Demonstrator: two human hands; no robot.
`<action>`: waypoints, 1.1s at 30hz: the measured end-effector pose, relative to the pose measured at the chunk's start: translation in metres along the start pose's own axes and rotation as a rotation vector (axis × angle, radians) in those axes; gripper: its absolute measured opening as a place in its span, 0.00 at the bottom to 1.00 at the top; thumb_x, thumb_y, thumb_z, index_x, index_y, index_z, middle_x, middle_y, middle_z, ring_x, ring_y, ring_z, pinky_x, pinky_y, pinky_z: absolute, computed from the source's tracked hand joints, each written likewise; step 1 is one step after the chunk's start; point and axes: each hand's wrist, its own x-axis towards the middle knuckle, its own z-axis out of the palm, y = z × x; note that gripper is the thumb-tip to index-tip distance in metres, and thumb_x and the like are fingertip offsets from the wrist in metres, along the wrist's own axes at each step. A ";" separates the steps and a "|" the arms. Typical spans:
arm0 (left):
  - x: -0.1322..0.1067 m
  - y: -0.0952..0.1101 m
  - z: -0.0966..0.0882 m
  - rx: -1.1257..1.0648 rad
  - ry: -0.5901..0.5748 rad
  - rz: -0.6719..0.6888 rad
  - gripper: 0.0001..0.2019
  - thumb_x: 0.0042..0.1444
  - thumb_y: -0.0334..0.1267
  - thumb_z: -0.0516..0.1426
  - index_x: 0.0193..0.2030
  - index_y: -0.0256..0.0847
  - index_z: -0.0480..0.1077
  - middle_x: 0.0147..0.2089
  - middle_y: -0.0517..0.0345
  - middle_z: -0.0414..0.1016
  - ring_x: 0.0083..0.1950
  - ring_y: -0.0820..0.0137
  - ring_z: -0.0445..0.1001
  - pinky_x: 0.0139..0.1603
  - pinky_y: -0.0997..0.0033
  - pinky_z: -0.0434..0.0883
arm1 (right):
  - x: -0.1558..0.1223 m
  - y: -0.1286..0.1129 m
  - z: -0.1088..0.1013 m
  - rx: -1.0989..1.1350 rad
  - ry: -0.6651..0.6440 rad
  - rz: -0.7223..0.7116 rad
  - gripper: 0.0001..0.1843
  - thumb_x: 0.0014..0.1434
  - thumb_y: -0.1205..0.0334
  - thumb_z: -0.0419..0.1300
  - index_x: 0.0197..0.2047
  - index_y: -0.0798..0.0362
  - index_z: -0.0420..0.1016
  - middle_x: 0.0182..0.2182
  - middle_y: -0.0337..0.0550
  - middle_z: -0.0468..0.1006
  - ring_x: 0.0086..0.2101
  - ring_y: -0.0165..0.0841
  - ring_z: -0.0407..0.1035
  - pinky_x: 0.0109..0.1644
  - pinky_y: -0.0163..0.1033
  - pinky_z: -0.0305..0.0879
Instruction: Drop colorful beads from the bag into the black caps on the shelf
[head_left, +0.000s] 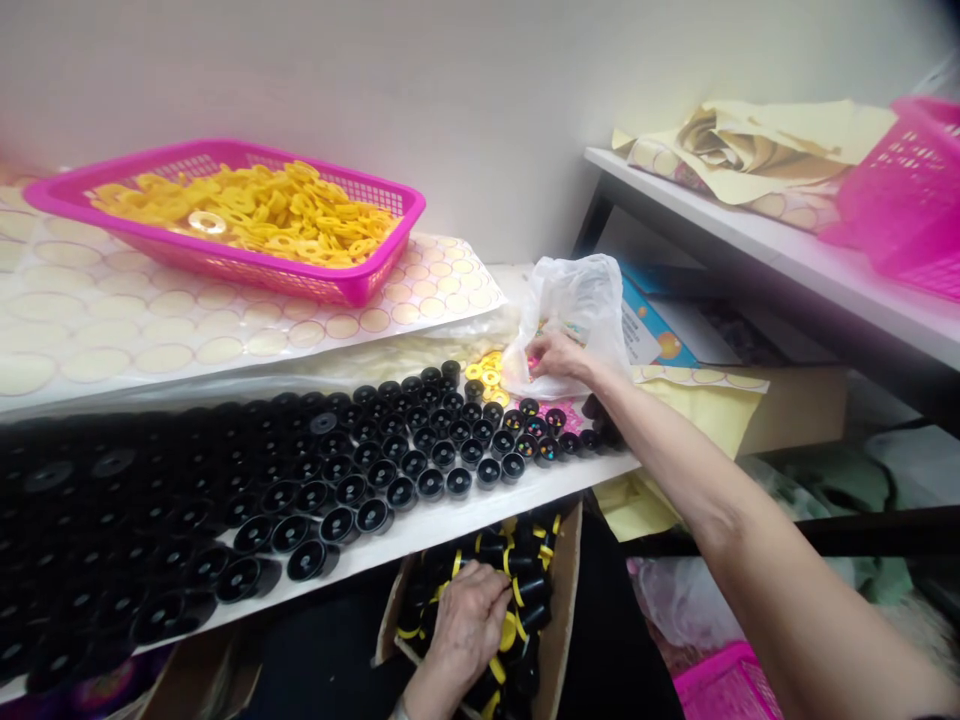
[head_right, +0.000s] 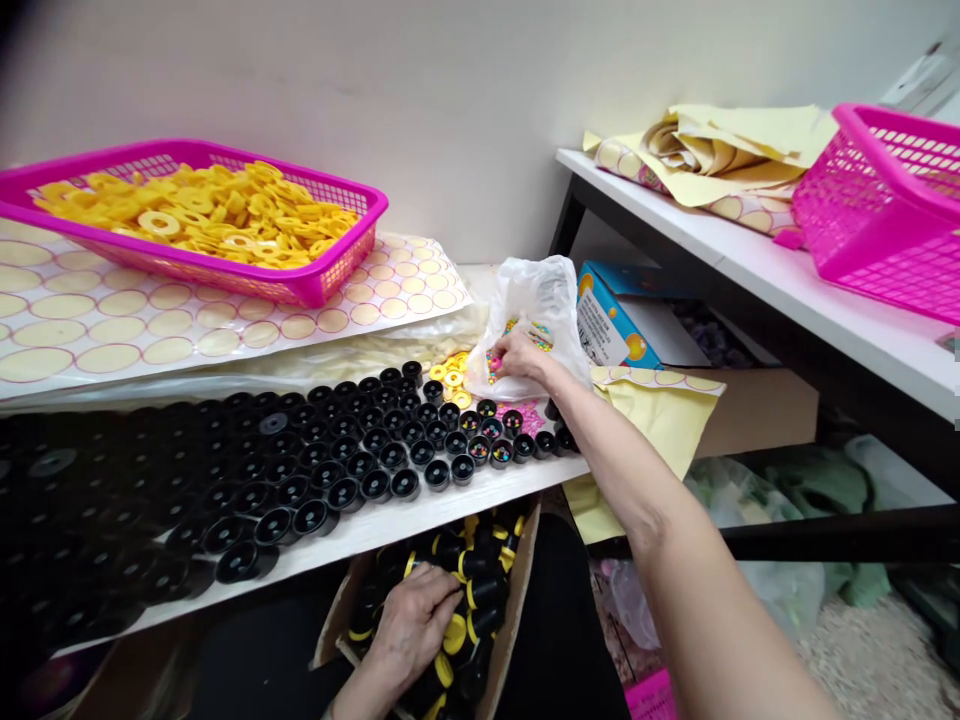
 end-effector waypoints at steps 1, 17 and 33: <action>0.000 0.000 0.000 0.000 0.000 0.002 0.10 0.58 0.29 0.52 0.27 0.39 0.72 0.26 0.58 0.72 0.30 0.70 0.70 0.33 0.71 0.67 | 0.000 0.002 -0.002 0.031 0.012 0.006 0.09 0.40 0.62 0.66 0.23 0.58 0.71 0.21 0.35 0.71 0.26 0.28 0.64 0.29 0.32 0.60; 0.001 0.002 -0.001 -0.033 0.010 -0.013 0.10 0.56 0.29 0.53 0.28 0.40 0.73 0.26 0.57 0.72 0.30 0.70 0.69 0.33 0.73 0.65 | -0.059 -0.057 0.001 0.413 -0.054 -0.104 0.07 0.41 0.65 0.62 0.27 0.57 0.74 0.23 0.35 0.70 0.27 0.28 0.62 0.34 0.35 0.59; -0.001 0.002 0.001 -0.049 0.008 -0.027 0.10 0.57 0.29 0.53 0.30 0.40 0.74 0.27 0.56 0.73 0.31 0.70 0.70 0.35 0.73 0.66 | -0.053 -0.102 0.024 -0.742 -0.246 -0.495 0.10 0.52 0.70 0.54 0.31 0.57 0.77 0.34 0.51 0.74 0.38 0.40 0.62 0.34 0.40 0.50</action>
